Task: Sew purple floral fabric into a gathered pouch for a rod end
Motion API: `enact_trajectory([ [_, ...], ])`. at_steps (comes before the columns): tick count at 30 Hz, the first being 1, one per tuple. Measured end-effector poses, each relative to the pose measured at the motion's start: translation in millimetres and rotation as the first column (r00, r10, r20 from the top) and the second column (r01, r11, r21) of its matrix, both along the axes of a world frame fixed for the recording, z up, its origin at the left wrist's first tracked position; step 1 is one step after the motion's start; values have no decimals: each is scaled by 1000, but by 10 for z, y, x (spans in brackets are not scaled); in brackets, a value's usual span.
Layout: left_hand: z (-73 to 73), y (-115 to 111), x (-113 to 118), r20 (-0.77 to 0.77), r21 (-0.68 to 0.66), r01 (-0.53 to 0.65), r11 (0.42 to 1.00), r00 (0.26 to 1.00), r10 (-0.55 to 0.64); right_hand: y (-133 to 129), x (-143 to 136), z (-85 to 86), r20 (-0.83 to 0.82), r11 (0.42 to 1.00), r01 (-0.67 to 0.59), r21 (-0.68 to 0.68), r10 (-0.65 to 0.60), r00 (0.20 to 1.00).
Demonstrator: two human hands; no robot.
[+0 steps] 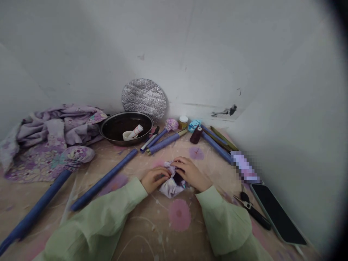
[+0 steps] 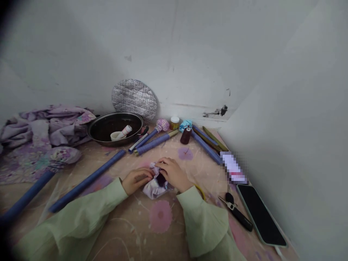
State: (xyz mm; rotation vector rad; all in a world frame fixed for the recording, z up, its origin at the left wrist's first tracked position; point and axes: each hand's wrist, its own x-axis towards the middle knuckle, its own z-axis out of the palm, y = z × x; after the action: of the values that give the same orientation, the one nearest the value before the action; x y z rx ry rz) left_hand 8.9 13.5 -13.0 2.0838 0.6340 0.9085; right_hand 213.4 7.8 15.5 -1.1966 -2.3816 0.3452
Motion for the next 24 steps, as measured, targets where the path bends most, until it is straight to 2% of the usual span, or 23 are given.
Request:
enact_trajectory([
  [3,-14,-36,-38,48,-44,30,999,998,-28,-47,25,59,29,998,-67,19,66,997],
  [7,-57,-103,1,-100,48,-98,994,990,102,-72,36,101,48,995,-101,23,100,994],
  [9,-69,-113,16,-136,88,-113,990,983,124,-68,39,107,38,993,-118,18,117,992],
  [12,-47,-80,-18,-59,77,-73,994,995,77,-66,35,140,36,990,-140,7,140,990],
  [15,-19,-6,-102,42,6,6,1000,999,-6,-76,20,194,36,988,-153,-17,154,987],
  [18,-52,72,-168,88,-66,60,996,995,-54,-98,-8,223,8,982,-178,-63,179,984],
  [24,-220,131,-152,99,-121,-12,993,995,24,-182,-128,151,-69,981,-174,-86,168,983],
])
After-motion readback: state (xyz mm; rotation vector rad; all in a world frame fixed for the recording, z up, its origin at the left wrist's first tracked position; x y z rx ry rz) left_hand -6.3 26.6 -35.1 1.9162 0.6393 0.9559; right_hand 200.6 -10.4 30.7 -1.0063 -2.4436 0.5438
